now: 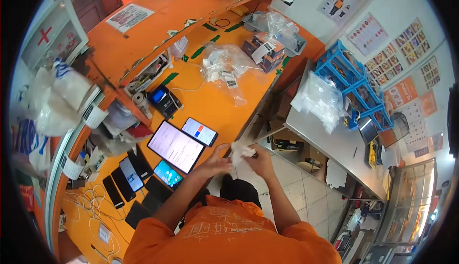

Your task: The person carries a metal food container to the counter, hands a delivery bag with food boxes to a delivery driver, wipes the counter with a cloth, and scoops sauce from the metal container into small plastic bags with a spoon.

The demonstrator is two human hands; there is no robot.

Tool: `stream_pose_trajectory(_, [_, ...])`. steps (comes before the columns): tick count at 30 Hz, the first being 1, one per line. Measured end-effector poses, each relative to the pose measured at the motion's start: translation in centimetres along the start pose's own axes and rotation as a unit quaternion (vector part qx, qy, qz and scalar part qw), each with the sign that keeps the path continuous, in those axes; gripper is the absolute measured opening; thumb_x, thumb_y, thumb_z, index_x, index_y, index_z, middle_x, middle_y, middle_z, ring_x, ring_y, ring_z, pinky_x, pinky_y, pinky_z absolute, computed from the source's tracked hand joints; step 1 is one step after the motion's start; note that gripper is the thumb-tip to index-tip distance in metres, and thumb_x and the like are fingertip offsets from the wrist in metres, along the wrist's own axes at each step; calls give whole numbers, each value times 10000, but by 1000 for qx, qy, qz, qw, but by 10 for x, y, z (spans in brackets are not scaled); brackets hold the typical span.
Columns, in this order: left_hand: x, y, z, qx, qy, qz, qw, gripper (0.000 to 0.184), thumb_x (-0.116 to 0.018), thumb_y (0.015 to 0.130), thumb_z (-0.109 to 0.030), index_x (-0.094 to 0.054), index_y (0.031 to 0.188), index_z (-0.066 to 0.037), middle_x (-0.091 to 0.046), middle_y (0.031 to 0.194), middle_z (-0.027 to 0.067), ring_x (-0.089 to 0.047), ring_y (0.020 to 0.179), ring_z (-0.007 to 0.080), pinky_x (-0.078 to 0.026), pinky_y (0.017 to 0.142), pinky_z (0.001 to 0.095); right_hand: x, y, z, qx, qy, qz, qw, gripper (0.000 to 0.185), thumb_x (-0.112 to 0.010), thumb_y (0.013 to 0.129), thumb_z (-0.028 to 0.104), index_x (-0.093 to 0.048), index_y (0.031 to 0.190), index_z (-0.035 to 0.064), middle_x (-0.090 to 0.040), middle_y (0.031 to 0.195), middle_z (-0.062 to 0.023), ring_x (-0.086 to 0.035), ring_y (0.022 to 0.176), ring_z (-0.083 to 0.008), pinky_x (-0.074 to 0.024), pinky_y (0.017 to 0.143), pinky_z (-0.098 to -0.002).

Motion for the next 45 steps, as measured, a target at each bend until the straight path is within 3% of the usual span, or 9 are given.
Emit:
stream_pose_trajectory(6, [92, 147, 16, -66, 265, -264, 925, 414, -627, 936, -229, -496, 1285, -48, -588, 1195, 87, -554, 1152, 169, -406, 1007, 349, 94, 175, -111, -24, 284, -101, 953, 348, -716, 841, 99, -609, 1158, 2, -675, 981, -57, -622, 884, -128, -501, 770, -281])
stream_pose_trajectory(8, [96, 187, -7, -202, 332, -465, 795, 318, -647, 914, -278, -593, 1099, -26, -641, 1067, 100, -631, 1022, 221, -486, 888, 325, 104, 240, -117, -50, 176, -59, 981, 340, -713, 852, 141, -613, 1149, 8, -669, 965, -55, -634, 855, -144, -510, 761, -295])
stream_pose_trajectory(16, [66, 229, -71, -156, 319, -506, 786, 150, -599, 901, -149, -588, 937, -4, -672, 872, 158, -659, 878, 293, -503, 793, 365, -16, 447, -111, -63, 262, 202, 942, 194, -636, 870, 99, -636, 1062, 72, -627, 800, -6, -594, 671, -113, -456, 505, -248])
stream_pose_trajectory(21, [38, 214, -100, -134, 355, -464, 801, 99, -594, 898, -89, -577, 964, -17, -679, 923, 116, -664, 907, 234, -505, 783, 337, -24, 502, -33, 75, 553, -3, 830, 147, -617, 926, 195, -657, 937, 54, -627, 764, -11, -627, 740, -169, -507, 650, -337])
stream_pose_trajectory(23, [45, 199, -118, -148, 291, -527, 785, 73, -578, 932, -81, -554, 971, -23, -676, 939, 64, -656, 907, 164, -510, 774, 301, -36, 501, -19, 194, -2, 134, 972, 142, -614, 910, 150, -635, 993, 36, -636, 813, -47, -631, 828, -150, -502, 720, -347])
stream_pose_trajectory(25, [61, 189, -130, -174, 265, -562, 764, 78, -570, 941, -83, -541, 980, -22, -678, 946, 67, -659, 915, 166, -512, 777, 295, -50, 477, 9, 246, -157, 401, 868, 349, -630, 880, 147, -565, 1181, -19, -660, 884, -201, -646, 794, -283, -490, 727, -429])
stream_pose_trajectory(31, [97, 163, -127, -222, 247, -591, 735, 120, -576, 939, -96, -529, 1005, -8, -675, 977, 123, -679, 922, 214, -522, 800, 323, 46, 399, 82, 358, -125, 231, 896, 165, -643, 858, 135, -646, 971, 15, -655, 892, -204, -606, 791, -374, -473, 755, -413])
stream_pose_trajectory(36, [113, 133, -64, -166, 302, -707, 617, 532, -637, 869, -172, -380, 1300, 1, -490, 1269, 224, -497, 1219, 341, -430, 993, 396, 72, 367, 77, 213, 46, 280, 935, 238, -539, 980, 192, -654, 987, -17, -655, 843, -59, -610, 722, -147, -490, 618, -256])
stream_pose_trajectory(45, [-35, -32, -89, -361, 385, -701, 481, 600, -581, 877, -141, -333, 1413, -33, -340, 1470, 228, -300, 1396, 379, -224, 1153, 458, -127, 173, 116, 45, 309, 442, 841, 342, -459, 1007, 314, -577, 1041, -5, -613, 929, -105, -600, 897, -191, -510, 794, -338])
Point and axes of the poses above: each hand's wrist, its own y-axis towards the middle knuckle, its own x-axis out of the back of the hand, z = x × y, the point moved 7 cm from there along y, towards the middle knuckle
